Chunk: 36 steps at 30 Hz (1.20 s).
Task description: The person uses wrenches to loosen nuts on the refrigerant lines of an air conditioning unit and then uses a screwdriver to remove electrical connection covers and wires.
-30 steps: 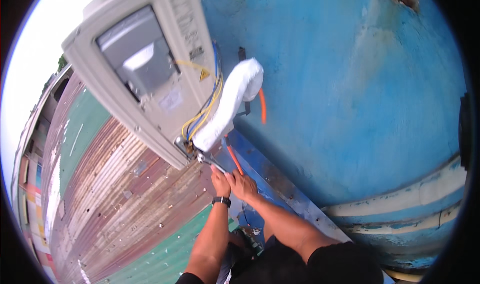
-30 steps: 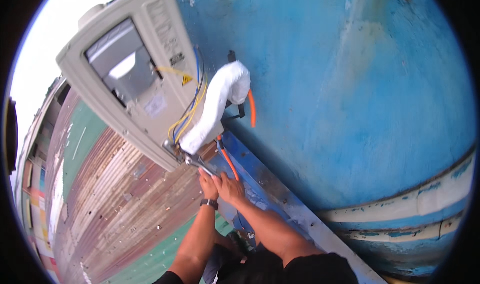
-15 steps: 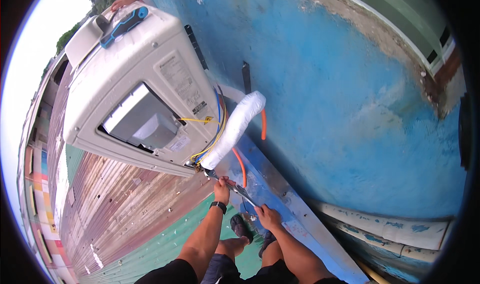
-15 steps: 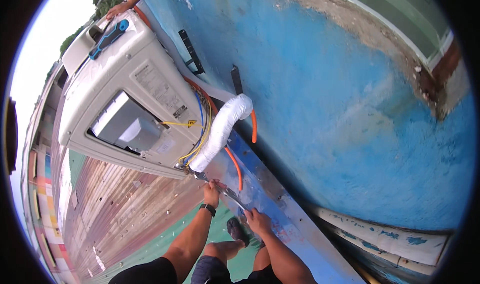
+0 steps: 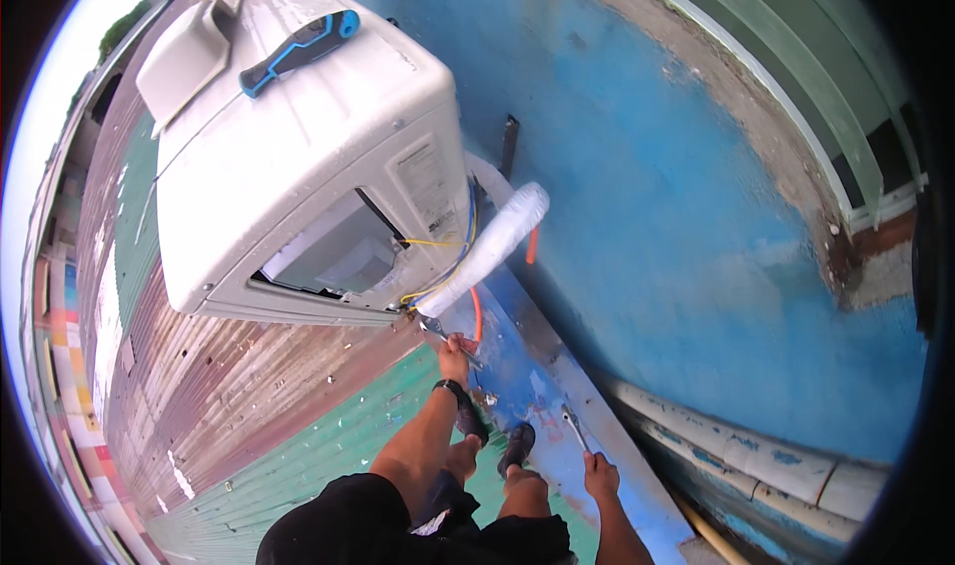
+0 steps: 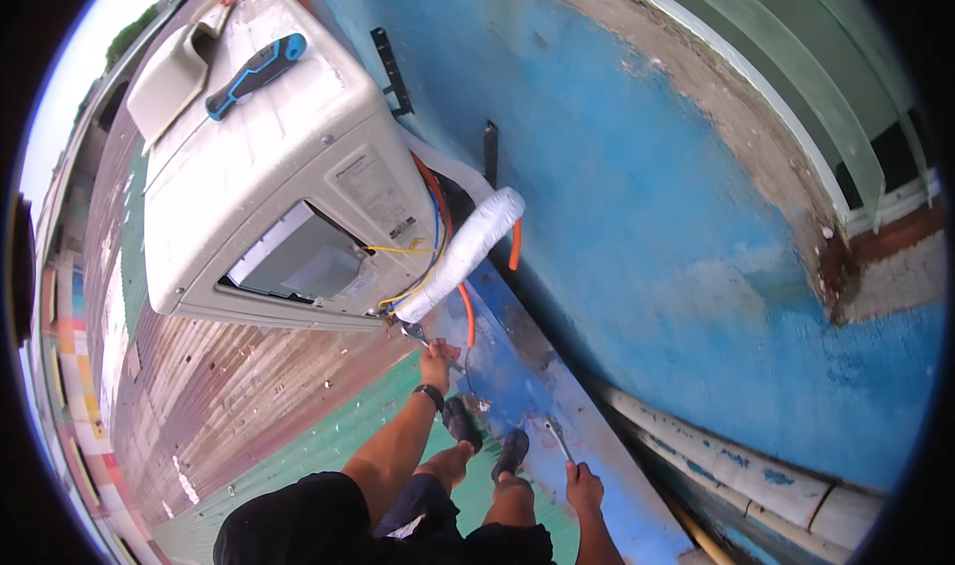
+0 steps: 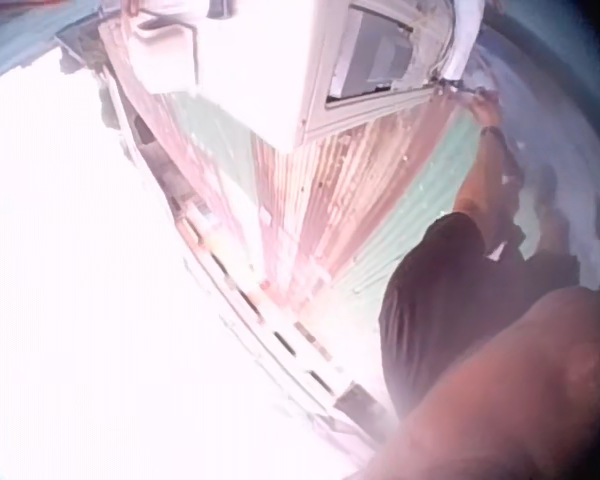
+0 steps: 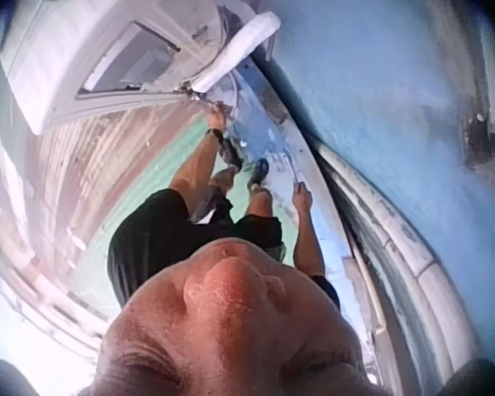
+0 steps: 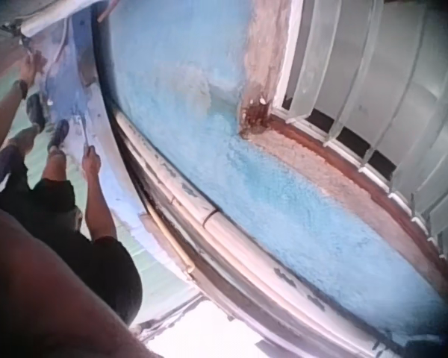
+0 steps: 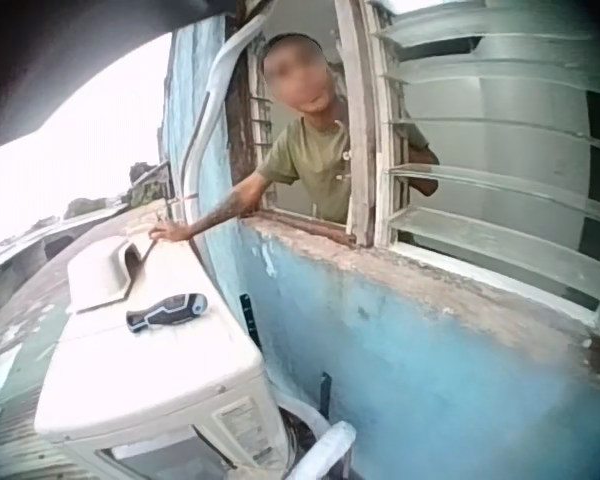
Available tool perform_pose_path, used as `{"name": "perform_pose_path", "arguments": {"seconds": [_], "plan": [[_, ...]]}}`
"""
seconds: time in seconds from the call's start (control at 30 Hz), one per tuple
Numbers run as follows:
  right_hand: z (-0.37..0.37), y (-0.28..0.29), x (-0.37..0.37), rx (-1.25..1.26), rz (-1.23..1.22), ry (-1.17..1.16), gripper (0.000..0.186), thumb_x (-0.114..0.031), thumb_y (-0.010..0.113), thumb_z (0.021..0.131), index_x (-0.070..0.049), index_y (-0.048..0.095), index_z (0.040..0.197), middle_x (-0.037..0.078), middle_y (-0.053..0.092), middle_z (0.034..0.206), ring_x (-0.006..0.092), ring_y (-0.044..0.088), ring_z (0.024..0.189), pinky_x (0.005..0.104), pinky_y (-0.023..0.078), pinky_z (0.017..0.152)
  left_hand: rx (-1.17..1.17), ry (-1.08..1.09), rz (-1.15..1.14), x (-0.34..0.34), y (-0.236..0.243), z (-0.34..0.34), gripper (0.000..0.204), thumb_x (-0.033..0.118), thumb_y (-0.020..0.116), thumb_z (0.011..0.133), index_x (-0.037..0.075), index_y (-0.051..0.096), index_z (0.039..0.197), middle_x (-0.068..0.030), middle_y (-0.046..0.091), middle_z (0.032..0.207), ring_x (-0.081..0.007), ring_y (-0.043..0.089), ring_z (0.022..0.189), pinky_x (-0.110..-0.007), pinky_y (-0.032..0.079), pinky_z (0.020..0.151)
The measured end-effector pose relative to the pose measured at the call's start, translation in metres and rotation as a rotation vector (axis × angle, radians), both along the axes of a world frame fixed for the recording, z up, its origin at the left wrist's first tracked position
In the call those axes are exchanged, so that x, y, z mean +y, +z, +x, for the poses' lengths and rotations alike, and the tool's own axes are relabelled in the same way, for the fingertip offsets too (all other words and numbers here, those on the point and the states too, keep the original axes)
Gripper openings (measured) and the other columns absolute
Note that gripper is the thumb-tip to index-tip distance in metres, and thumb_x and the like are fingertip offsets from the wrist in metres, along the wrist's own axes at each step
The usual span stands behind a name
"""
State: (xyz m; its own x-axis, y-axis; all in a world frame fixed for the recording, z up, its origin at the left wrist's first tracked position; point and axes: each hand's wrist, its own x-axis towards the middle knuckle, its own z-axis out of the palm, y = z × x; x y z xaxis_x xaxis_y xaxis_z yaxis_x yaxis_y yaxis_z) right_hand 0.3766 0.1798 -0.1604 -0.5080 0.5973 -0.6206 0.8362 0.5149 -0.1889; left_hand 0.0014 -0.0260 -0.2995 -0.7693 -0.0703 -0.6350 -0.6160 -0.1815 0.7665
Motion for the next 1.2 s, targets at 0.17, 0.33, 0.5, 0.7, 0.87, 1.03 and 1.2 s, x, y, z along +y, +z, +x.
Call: {"name": "perform_pose_path", "arguments": {"seconds": [0.17, 0.33, 0.5, 0.7, 0.87, 1.03, 1.2], "plan": [[-0.018, 0.024, -0.015, 0.074, -0.005, -0.059, 0.054, -0.058, 0.04, 0.102, -0.008, 0.059, 0.094, 0.029, 0.067, 0.086, 0.0535, 0.062, 0.085, 0.0628, 0.046, 0.074, 0.307, -0.224, -0.45, -0.061, -0.06, -0.008, 0.033, 0.024, 0.044, 0.106, -0.003, 0.064, 0.105, -0.0165, 0.074, 0.095, -0.0291, 0.072, 0.09, -0.04, 0.055, 0.082], [-0.036, 0.069, -0.038, 0.026, -0.065, -0.098, 0.052, -0.057, 0.041, 0.102, -0.009, 0.06, 0.096, 0.027, 0.067, 0.086, 0.0514, 0.063, 0.087, 0.0598, 0.047, 0.074, 0.123, -0.579, -0.431, -0.079, -0.022, 0.018, 0.026, 0.017, 0.049, 0.103, -0.001, 0.067, 0.105, -0.0184, 0.073, 0.107, -0.0321, 0.07, 0.1, -0.038, 0.054, 0.087], [-0.039, 0.118, -0.052, 0.009, -0.161, -0.079, 0.054, -0.058, 0.041, 0.102, -0.009, 0.063, 0.1, 0.026, 0.068, 0.092, 0.0502, 0.063, 0.095, 0.0573, 0.048, 0.08, -0.13, -0.718, -0.623, -0.174, 0.016, 0.052, 0.032, 0.029, 0.048, 0.104, 0.007, 0.06, 0.124, -0.0253, 0.069, 0.106, -0.0412, 0.068, 0.099, -0.051, 0.052, 0.085], [-0.062, 0.165, -0.072, 0.16, -0.179, -0.081, 0.054, -0.056, 0.045, 0.101, -0.006, 0.065, 0.101, 0.023, 0.069, 0.096, 0.0472, 0.064, 0.1, 0.0513, 0.049, 0.085, 0.107, -0.955, -0.569, -0.184, 0.119, 0.074, 0.044, 0.045, 0.046, 0.105, 0.008, 0.065, 0.12, -0.0184, 0.069, 0.094, -0.0323, 0.067, 0.089, -0.044, 0.051, 0.083], [-0.11, 0.231, -0.08, 0.38, -0.105, 0.032, 0.045, -0.046, 0.06, 0.097, -0.002, 0.065, 0.105, 0.029, 0.067, 0.096, 0.0504, 0.062, 0.097, 0.0514, 0.049, 0.081, 0.166, -1.076, -0.21, -0.125, 0.276, 0.07, 0.049, 0.045, 0.041, 0.107, 0.003, 0.056, 0.127, -0.0207, 0.067, 0.108, -0.0346, 0.065, 0.104, -0.043, 0.049, 0.09], [-0.156, 0.281, -0.077, 0.596, -0.223, 0.067, 0.039, -0.036, 0.064, 0.097, -0.001, 0.064, 0.114, 0.025, 0.068, 0.094, 0.0393, 0.067, 0.091, 0.0444, 0.051, 0.08, 0.446, -0.997, -0.235, -0.126, 0.395, 0.056, 0.039, 0.033, 0.047, 0.105, 0.002, 0.058, 0.126, -0.0239, 0.067, 0.108, -0.0404, 0.066, 0.099, -0.048, 0.05, 0.085], [-0.179, 0.312, -0.079, 0.867, -0.177, 0.078, 0.043, -0.043, 0.064, 0.097, -0.001, 0.063, 0.097, 0.021, 0.063, 0.076, 0.0383, 0.063, 0.072, 0.0451, 0.047, 0.067, 0.769, -0.919, -0.66, -0.177, 0.515, 0.016, 0.033, 0.022, 0.055, 0.099, 0.004, 0.058, 0.126, -0.0274, 0.067, 0.093, -0.0459, 0.065, 0.088, -0.052, 0.051, 0.076]]}}
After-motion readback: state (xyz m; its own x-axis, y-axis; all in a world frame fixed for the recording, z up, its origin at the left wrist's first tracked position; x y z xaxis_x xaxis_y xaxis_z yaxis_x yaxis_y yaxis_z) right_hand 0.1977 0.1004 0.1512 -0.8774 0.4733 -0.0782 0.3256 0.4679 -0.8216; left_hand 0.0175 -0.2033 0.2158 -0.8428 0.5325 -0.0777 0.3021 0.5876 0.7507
